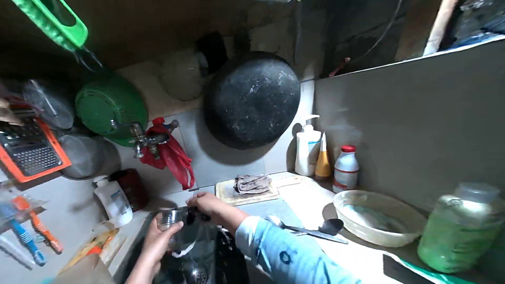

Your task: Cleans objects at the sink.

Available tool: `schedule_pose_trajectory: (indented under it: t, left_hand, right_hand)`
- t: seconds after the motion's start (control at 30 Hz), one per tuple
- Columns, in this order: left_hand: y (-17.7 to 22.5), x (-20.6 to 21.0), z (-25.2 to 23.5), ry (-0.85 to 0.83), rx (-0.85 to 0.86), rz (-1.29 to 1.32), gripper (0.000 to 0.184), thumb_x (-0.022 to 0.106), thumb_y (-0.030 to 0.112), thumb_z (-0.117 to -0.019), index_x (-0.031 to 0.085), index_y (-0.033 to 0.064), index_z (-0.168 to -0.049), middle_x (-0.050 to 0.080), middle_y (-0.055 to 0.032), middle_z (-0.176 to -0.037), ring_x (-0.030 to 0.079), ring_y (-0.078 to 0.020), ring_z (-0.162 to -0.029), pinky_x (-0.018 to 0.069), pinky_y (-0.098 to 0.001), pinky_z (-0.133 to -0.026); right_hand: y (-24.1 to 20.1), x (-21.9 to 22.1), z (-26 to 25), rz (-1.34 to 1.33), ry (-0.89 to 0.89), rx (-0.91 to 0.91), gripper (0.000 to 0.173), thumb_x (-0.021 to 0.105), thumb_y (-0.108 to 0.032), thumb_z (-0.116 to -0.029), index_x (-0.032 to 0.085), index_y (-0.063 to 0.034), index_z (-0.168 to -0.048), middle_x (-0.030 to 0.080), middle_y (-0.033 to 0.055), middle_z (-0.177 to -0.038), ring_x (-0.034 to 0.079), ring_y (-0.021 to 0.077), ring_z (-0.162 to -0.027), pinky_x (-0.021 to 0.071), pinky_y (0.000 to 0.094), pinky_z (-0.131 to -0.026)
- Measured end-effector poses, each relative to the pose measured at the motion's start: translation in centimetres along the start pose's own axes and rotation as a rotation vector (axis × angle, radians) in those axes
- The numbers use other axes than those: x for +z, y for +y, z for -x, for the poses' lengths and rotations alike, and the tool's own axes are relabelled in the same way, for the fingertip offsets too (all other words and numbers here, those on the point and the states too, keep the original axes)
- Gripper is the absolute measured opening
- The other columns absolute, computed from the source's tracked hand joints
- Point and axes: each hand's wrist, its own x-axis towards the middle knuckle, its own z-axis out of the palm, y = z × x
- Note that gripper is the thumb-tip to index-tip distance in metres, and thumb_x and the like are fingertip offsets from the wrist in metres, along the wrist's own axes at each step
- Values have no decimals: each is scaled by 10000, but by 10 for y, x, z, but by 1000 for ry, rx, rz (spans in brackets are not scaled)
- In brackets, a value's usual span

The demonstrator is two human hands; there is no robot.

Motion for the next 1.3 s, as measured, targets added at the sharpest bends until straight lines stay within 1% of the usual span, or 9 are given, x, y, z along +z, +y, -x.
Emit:
schedule_pose_trajectory:
  t: [0.1, 0.3, 0.43, 0.6, 0.73, 0.87, 1.1, 1.23, 1.3]
  left_hand:
    - [-7, 24, 11, 24, -350, 566, 460, 458, 368, -1084, 468, 76, -1440, 596, -211, -1272, 610, -353, -1102, 519, -551, -894]
    - [4, 61, 24, -84, -387, 985, 483, 356, 415, -1102, 471, 27, -1367, 600, -231, -1171, 637, -341, -968, 549, -497, -782]
    - [18, 58, 30, -66, -314, 1228, 557, 264, 497, -1093, 560, 25, -1075, 657, -176, -838, 687, -306, -726, 607, -463, -639]
    - [19, 53, 30, 16, -309, 1135, 568, 290, 576, -1073, 544, 100, -1249, 649, -138, -1045, 657, -269, -907, 559, -464, -767]
    - [18, 63, 38, -158, -260, 1121, 508, 370, 500, -1081, 528, 66, -1292, 664, -168, -1041, 683, -279, -873, 591, -430, -760]
    - [7, 67, 39, -343, -146, 1208, 565, 283, 511, -1078, 554, 23, -1169, 693, -189, -921, 703, -260, -694, 609, -358, -584]
    - [12, 77, 39, -321, -218, 923, 254, 513, 178, -1061, 535, 21, -1259, 652, -153, -1074, 677, -264, -935, 602, -418, -800]
    - [11, 72, 40, -485, -93, 1179, 456, 560, 404, -984, 559, 1, -1196, 721, -192, -1037, 742, -304, -872, 640, -415, -730]
    - [10, 73, 39, -468, -114, 1095, 392, 471, 339, -1040, 522, 11, -1250, 677, -184, -1085, 708, -310, -939, 623, -463, -783]
  right_hand:
    - [-41, 6, -5, -120, -138, -173, 329, 530, -293, -1078, 594, -74, -1315, 614, 64, -893, 546, 107, -609, 480, 264, -542]
    - [-96, 24, -7, -89, -203, -291, 322, 518, -299, -1084, 608, -85, -1307, 659, 99, -1040, 619, 152, -733, 520, 300, -611]
    - [-46, 30, -7, 237, -42, -442, 323, 561, -330, -1053, 672, -66, -1203, 675, 161, -1050, 642, 267, -899, 527, 467, -760]
    - [17, 31, -8, 739, 11, -652, 418, 523, -400, -1061, 606, -152, -1387, 478, 138, -1547, 366, 347, -1492, 321, 586, -1199]
    - [5, 8, -19, 538, 70, -500, 344, 526, -359, -1076, 686, -106, -1244, 704, 161, -1132, 679, 315, -1046, 526, 564, -924]
    - [-8, -6, -13, 317, -28, -393, 333, 667, -357, -1005, 703, -29, -968, 651, 116, -816, 610, 205, -735, 510, 423, -716]
    - [-6, -11, -18, 606, 21, -344, 361, 679, -377, -976, 714, -19, -1009, 693, 186, -943, 672, 337, -916, 520, 581, -830]
    - [13, -18, -25, -90, 11, -442, 224, 641, -264, -995, 656, -55, -919, 611, 45, -768, 582, 123, -690, 509, 327, -658]
    - [5, -18, -24, 178, 59, -409, 265, 670, -289, -981, 660, -44, -882, 609, 77, -768, 584, 175, -711, 494, 386, -667]
